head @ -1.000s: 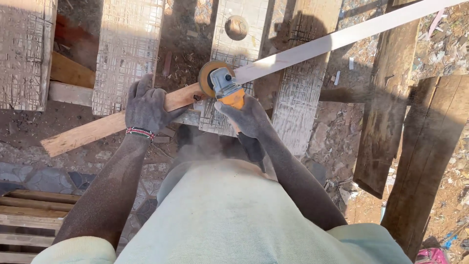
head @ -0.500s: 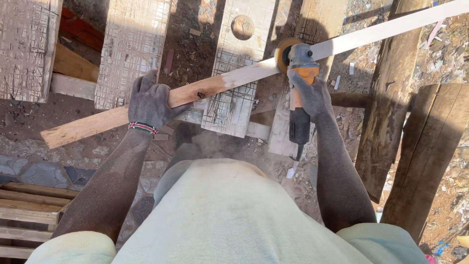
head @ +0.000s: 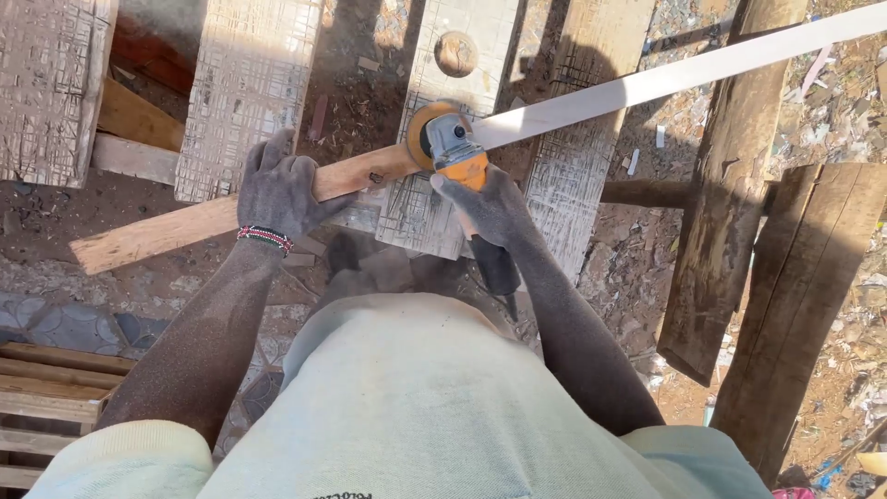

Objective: Sanding a long wooden strip using an angle grinder with a sanding disc attachment.

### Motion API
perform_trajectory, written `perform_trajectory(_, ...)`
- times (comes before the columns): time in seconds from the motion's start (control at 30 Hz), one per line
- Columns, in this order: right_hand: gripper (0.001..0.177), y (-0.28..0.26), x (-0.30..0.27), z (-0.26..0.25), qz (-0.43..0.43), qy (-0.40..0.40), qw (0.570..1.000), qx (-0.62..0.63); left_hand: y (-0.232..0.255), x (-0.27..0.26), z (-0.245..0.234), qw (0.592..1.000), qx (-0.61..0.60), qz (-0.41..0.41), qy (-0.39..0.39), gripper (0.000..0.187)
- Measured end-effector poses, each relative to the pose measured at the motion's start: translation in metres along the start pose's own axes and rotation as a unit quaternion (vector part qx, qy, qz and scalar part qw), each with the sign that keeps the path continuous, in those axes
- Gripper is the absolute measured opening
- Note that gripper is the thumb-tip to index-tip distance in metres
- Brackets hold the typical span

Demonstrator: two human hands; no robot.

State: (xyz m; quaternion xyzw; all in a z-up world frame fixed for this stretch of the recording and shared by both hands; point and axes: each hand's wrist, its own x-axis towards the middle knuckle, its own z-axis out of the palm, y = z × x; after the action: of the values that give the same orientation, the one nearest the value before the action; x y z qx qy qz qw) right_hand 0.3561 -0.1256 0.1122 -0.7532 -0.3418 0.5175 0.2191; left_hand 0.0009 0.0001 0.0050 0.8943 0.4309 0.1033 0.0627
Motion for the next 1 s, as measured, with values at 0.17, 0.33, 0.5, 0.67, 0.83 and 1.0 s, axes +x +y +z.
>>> perform_trajectory(0.17, 0.063, 0.013, 0.0, -0.076, 0.039, 0.165, 0.986, -0.003, -0.003, -0.001, 0.006, 1.0, 0.006, 0.011, 0.006, 0.08)
perform_trajectory(0.33, 0.098, -0.01, -0.009, -0.111, 0.054, 0.116, 0.991, -0.026, -0.004, 0.001, 0.006, 1.0, 0.005, 0.007, 0.004, 0.083)
perform_trajectory(0.5, 0.051, -0.015, 0.004, -0.048, 0.007, 0.087, 0.996, 0.008, -0.003, 0.001, -0.001, 1.0, 0.007, 0.011, 0.005, 0.083)
perform_trajectory(0.67, 0.057, 0.0, 0.005, 0.029, -0.041, 0.032, 0.998, -0.019, -0.001, 0.001, -0.001, 1.0, 0.0, -0.001, -0.018, 0.083)
perform_trajectory(0.83, 0.077, -0.007, -0.031, -0.004, 0.003, -0.004, 0.999, -0.031, 0.0, 0.001, -0.004, 1.0, 0.001, 0.002, -0.007, 0.084)
perform_trajectory(1.0, 0.068, 0.03, -0.024, -0.084, 0.051, 0.044, 0.998, 0.012, 0.001, 0.003, -0.005, 1.0, 0.007, -0.002, -0.026, 0.088)
